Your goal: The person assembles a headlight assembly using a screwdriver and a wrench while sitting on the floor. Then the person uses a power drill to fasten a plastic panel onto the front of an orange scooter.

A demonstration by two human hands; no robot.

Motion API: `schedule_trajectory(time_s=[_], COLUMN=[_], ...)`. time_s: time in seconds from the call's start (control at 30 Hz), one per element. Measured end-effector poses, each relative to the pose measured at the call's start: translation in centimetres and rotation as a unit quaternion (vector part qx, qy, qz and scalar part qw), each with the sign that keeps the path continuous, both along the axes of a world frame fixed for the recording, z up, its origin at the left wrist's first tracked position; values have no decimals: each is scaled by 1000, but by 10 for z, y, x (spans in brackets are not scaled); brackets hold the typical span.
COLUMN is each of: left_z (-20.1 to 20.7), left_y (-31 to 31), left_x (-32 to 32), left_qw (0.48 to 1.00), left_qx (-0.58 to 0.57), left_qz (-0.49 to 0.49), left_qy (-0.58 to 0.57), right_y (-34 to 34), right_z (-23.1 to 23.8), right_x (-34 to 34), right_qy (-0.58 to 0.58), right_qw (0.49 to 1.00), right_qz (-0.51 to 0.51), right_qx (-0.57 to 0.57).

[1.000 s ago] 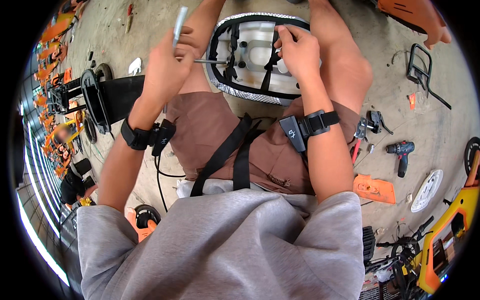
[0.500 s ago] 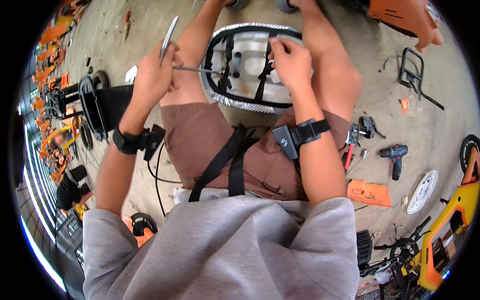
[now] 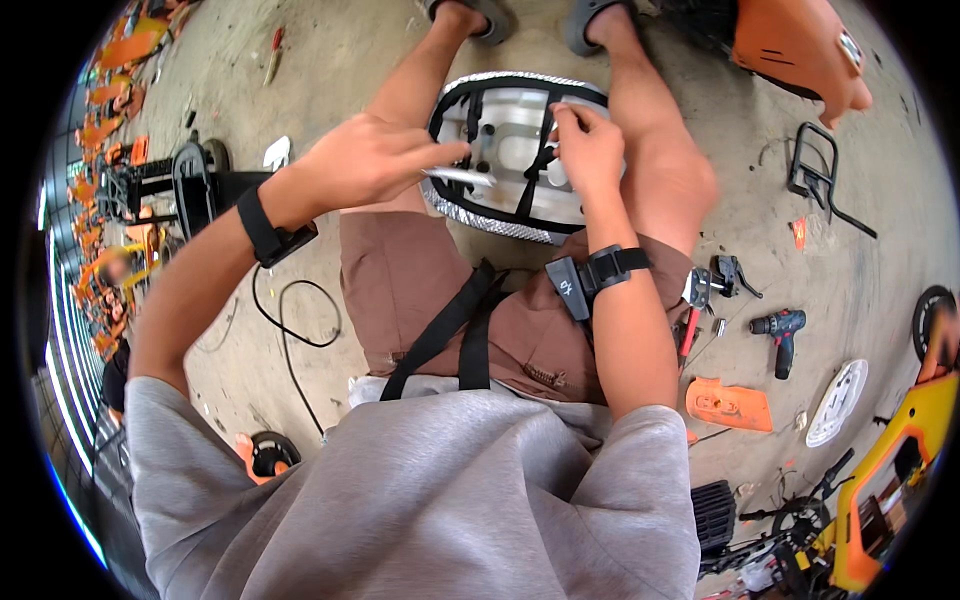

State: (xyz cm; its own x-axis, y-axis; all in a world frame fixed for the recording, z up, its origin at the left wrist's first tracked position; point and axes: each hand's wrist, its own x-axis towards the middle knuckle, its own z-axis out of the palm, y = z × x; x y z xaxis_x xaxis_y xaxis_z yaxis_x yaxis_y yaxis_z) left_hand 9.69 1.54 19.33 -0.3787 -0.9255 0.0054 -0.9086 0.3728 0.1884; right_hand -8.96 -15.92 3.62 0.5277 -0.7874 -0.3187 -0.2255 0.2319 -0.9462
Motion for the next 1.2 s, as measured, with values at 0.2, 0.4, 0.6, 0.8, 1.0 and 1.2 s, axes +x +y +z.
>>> schedule_trajectory(time_s=[0.2,0.4,0.6,0.8,1.0,1.2], left_z=[-20,-30,-39,-37,-24,-35], left_y=[31,17,14,24,13,30], left_x=[11,-26,-30,-23,-60,-61], left_qw=[926,729,823,917,904,693], left_qx=[-266,-159,-288,-182,-189,-301], left_qz=[262,648,485,328,335,595], left_qy=[64,155,65,137,187,274], right_y=[4,3,5,2,1,3], right_z=[10,2,1,5,-2,5], right_x=[-4,-4,-1,3,-7,-1], right_qy=[18,31,46,27,34,28], right_qw=[1000,999,999,999,998,999], right_qz=[-3,-5,7,20,-29,-6], right_qx=[12,15,14,-1,34,23])
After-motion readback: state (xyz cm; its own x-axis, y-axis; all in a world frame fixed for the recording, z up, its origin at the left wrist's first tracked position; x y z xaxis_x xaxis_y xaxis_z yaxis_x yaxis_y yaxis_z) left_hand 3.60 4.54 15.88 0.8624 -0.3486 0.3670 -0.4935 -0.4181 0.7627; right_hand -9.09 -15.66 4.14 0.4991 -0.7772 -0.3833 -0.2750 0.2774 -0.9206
